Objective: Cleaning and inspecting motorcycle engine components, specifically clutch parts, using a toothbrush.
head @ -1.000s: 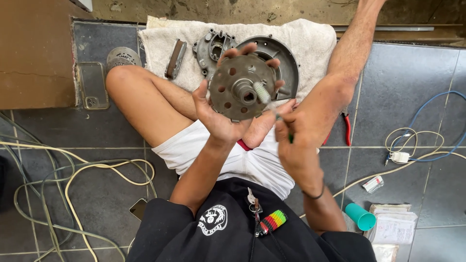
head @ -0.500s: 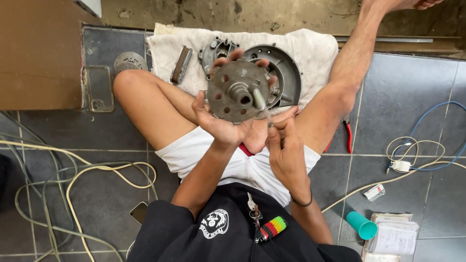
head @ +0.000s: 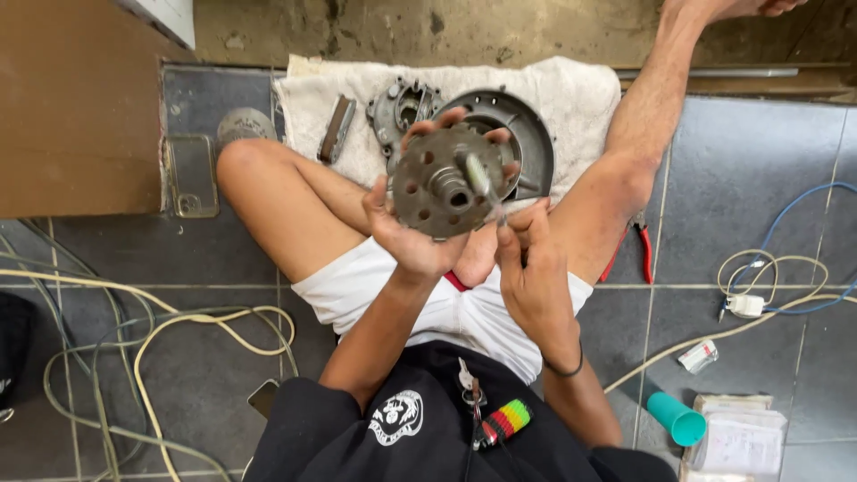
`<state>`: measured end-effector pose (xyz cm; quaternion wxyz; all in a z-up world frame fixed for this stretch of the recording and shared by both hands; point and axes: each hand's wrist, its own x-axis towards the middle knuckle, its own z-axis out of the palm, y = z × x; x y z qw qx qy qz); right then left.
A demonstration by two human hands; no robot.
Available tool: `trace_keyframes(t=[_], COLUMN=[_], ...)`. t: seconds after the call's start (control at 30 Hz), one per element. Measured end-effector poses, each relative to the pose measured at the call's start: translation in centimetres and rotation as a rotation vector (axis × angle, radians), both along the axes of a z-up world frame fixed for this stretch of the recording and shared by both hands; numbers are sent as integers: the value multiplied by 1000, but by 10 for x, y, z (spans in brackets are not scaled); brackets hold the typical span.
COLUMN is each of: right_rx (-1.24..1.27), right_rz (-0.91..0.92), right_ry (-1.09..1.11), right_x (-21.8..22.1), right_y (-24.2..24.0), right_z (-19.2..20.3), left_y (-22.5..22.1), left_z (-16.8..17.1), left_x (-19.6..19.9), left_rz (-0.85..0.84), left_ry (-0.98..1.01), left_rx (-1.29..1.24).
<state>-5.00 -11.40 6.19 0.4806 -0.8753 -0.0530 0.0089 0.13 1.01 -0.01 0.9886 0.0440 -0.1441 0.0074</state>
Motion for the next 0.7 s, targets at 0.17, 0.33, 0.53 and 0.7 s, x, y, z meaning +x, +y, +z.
trace_keyframes(t=[0.17,0.33,0.53,0.7], right_rx=[-16,7,-104,-95], right_rz=[-17,19,-52,-50], right_ry=[90,-11,20,104], right_x=[-1,-4,-3,-10], right_y=[-8,-11,-19,-24], right_z=[-2,5,10,10], left_y=[1,4,-8,7], left_z=[0,5,13,12], left_x=[0,1,-7,-3], left_rz=[16,-58,-81,-107], left_ry=[15,-7,19,82], left_rx=[1,9,-3,-15])
